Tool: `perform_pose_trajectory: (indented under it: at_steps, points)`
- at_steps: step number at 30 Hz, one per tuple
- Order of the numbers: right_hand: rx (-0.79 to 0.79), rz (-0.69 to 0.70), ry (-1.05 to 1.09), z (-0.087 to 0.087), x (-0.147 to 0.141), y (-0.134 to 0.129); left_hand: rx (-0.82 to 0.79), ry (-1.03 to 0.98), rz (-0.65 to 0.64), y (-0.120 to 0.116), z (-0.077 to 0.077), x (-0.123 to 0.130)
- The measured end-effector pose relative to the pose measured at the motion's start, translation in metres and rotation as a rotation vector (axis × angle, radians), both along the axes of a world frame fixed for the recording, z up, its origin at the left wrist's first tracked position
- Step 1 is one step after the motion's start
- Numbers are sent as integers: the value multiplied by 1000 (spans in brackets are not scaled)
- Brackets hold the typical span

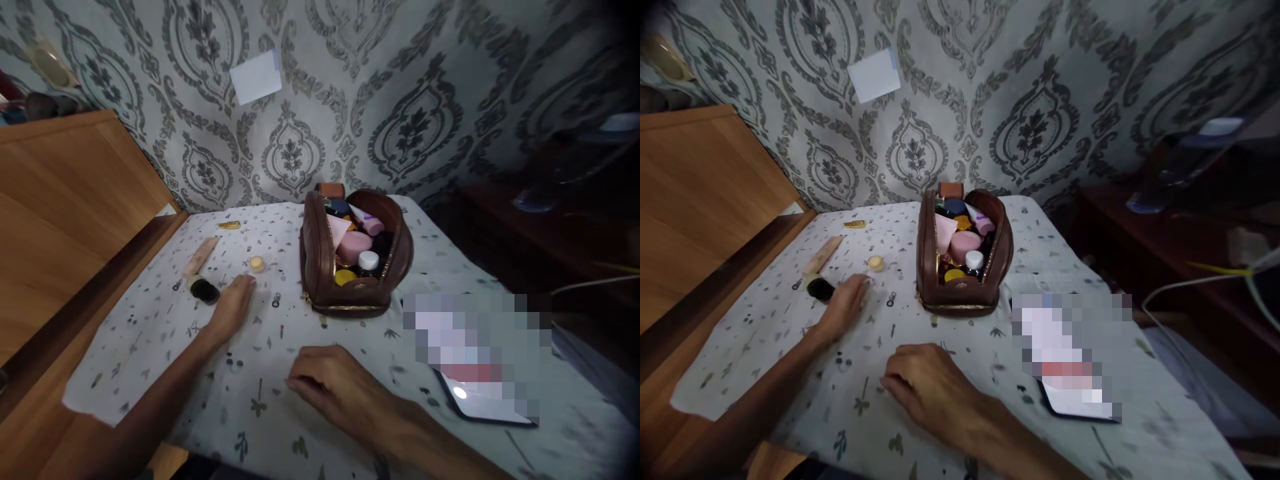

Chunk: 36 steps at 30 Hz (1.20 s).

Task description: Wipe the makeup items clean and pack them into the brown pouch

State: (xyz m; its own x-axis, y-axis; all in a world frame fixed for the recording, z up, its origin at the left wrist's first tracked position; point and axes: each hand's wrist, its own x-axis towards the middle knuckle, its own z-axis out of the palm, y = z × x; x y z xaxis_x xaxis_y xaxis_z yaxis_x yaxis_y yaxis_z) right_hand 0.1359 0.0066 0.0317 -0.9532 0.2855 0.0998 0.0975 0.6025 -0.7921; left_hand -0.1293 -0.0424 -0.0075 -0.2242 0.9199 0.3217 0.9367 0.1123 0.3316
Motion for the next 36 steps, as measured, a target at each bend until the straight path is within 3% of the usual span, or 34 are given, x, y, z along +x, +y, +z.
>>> perform_pose_trajectory:
  at_steps: [5,10,13,17,21,25,28,36]
  points:
    - [-169,-70,73,-13,-38,0,106,-6,109,40,14,-26]
    - [-508,-199,89,-38,-65,5,-162,191,101,68,6,-25]
    - [-630,-295,112,-58,-69,8,-263,302,126,74,0,-22]
    - [-679,-364,239,-76,-65,8,-219,189,98,67,7,-19]
    - [-856,-439,385,-84,-62,9,-51,-125,-183,40,19,10]
    - [-955,-346,422,-88,-64,12,-11,-247,-354,18,17,48]
    - [-1025,-280,407,-89,-66,15,57,-198,-381,16,9,59]
    - [-1016,-267,371,-83,-65,18,154,159,-437,18,4,47]
